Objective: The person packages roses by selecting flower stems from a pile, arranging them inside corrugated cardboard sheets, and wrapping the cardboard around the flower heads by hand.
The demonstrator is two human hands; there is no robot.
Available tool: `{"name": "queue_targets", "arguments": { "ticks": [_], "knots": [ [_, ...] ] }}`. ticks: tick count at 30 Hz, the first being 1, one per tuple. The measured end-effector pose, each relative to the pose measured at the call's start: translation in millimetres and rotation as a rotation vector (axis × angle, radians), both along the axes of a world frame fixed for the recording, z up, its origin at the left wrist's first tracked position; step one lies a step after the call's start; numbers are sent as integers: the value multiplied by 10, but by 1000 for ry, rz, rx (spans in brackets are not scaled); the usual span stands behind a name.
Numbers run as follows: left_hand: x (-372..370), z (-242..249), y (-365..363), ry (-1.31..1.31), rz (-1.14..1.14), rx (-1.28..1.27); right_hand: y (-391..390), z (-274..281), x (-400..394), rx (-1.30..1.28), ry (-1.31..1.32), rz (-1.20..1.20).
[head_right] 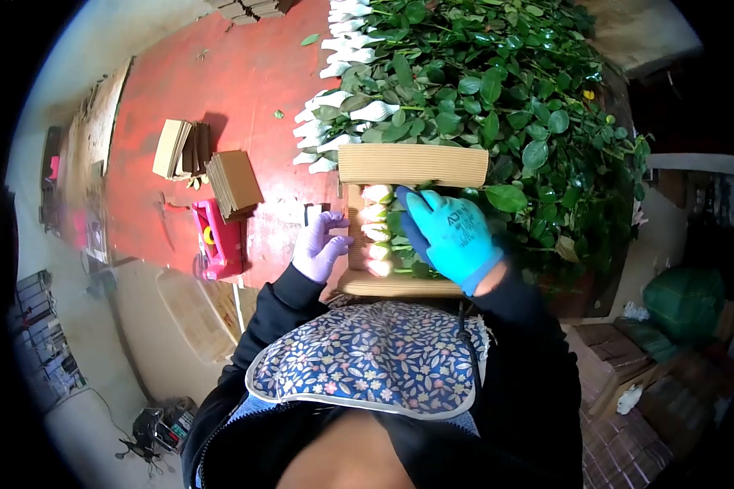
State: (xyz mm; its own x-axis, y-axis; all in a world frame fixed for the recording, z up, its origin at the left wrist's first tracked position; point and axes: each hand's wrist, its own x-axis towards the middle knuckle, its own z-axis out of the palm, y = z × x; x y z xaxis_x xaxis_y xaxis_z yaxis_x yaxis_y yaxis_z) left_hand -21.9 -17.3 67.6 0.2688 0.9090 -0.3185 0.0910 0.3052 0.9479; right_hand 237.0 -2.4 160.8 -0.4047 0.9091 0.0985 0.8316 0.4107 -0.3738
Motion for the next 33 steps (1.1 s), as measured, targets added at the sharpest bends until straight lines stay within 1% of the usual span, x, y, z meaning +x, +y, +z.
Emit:
{"name": "queue_targets", "arguments": {
  "ticks": [1, 3, 4, 5, 7, 8, 9, 11, 13, 14, 15, 17, 18, 20, 25, 27, 29, 30, 31, 33],
  "knots": [
    [-14, 11, -38, -3, 10, -10, -47, 32, 4, -10, -3, 10],
    [-20, 80, -114, 101, -89, 2, -162, 79, 16, -65, -1, -71],
    [4, 139, -120, 144, -117, 9, -195, 72, 7, -138, -36, -64],
    [32, 214, -113, 131, -110, 1, -215, 40, 3, -279, -64, -62],
    [88, 309, -89, 184, -174, -50, -237, -61, -21, -240, -116, -52],
    [93, 177, -134, 119, -163, 0, -229, -73, -40, -233, -81, -24],
    [107, 187, -143, 108, -140, -5, -219, -88, -54, -227, -43, 6],
    [110, 238, -130, 119, -154, -5, -214, -191, -67, -275, -70, 38],
    [119, 226, -130, 132, -138, 28, -161, -216, -111, -256, 153, 46],
    [111, 239, -131, 161, -169, 50, -157, -155, -110, -367, 89, 20],
    [101, 245, -131, 191, -202, 72, -139, -137, -113, -368, 82, 30],
    [92, 178, -158, 202, -190, 106, -126, -114, -108, -489, 45, -21],
    [96, 166, -164, 219, -190, 142, -120, -105, -110, -492, 40, -18],
    [101, 177, -167, 192, -178, 106, -119, -94, -119, -395, 124, 5],
    [108, 155, -193, 128, -149, 41, -122, -100, -117, -394, 145, 16],
    [115, 155, -205, 53, -111, -30, -144, -108, -104, -390, 170, 29],
    [122, 180, -193, 82, -117, 0, -136, -74, -98, -481, 26, -2],
    [121, 193, -187, 107, -116, 30, -144, -79, -108, -478, 22, 14],
    [118, 203, -187, 103, -88, 32, -169, -92, -118, -415, -28, 4],
    [117, 202, -197, 189, -133, 92, -193, -130, -156, -323, -134, 1]
  ]
}}
